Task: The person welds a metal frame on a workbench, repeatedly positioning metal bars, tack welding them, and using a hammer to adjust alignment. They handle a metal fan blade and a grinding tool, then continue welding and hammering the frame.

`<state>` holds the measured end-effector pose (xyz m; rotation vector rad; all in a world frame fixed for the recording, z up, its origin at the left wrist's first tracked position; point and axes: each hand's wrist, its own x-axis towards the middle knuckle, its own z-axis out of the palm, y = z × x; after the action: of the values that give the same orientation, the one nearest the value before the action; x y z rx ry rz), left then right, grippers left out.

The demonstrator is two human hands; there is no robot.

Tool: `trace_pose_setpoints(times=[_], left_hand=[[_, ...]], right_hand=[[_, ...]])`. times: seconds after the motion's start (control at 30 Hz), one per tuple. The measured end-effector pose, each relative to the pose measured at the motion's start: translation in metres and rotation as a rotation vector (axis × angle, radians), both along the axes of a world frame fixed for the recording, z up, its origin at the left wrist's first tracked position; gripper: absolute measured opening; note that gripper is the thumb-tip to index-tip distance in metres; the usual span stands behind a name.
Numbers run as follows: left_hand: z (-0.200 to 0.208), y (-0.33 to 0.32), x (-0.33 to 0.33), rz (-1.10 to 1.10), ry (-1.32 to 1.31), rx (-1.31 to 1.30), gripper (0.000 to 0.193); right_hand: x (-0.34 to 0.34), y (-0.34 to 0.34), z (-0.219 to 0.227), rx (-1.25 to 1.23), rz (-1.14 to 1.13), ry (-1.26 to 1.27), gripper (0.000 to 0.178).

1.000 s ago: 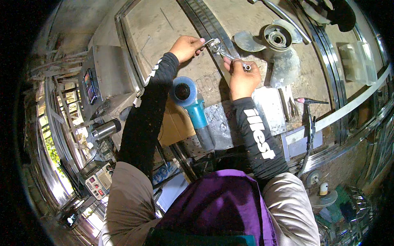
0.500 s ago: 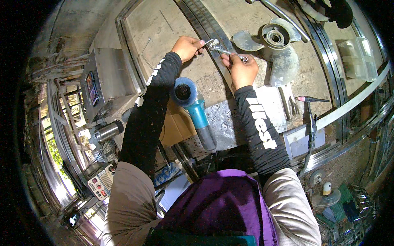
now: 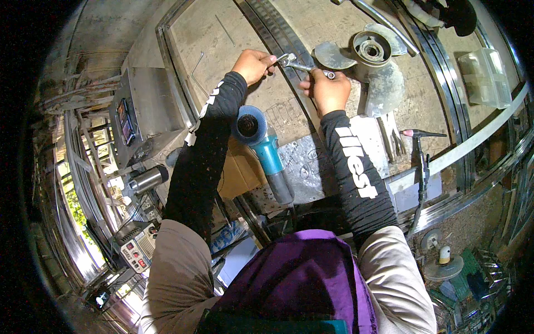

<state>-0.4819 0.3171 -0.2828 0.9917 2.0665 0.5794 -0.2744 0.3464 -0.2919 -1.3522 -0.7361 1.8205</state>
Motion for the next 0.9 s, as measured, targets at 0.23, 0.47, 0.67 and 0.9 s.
trace_pose_setpoints(times=[0.23,0.47,0.67,0.9], left_hand=[[0.002,0.001,0.001,-0.015,0.02,-0.024,0.031],[0.004,0.002,0.001,-0.004,0.015,-0.044,0.03],[0.006,0.002,0.005,0.008,0.05,-0.035,0.028],[0.004,0.002,0.004,-0.041,0.124,-0.031,0.029]], right_hand=[[0.008,-0.004,0.002,0.038,0.18,-0.191,0.023],[0.013,-0.014,0.017,-0.026,0.27,-0.175,0.029],[0.014,-0.017,0.015,-0.075,0.293,-0.145,0.034],[0.014,-0.027,0.013,-0.071,0.291,-0.131,0.038]])
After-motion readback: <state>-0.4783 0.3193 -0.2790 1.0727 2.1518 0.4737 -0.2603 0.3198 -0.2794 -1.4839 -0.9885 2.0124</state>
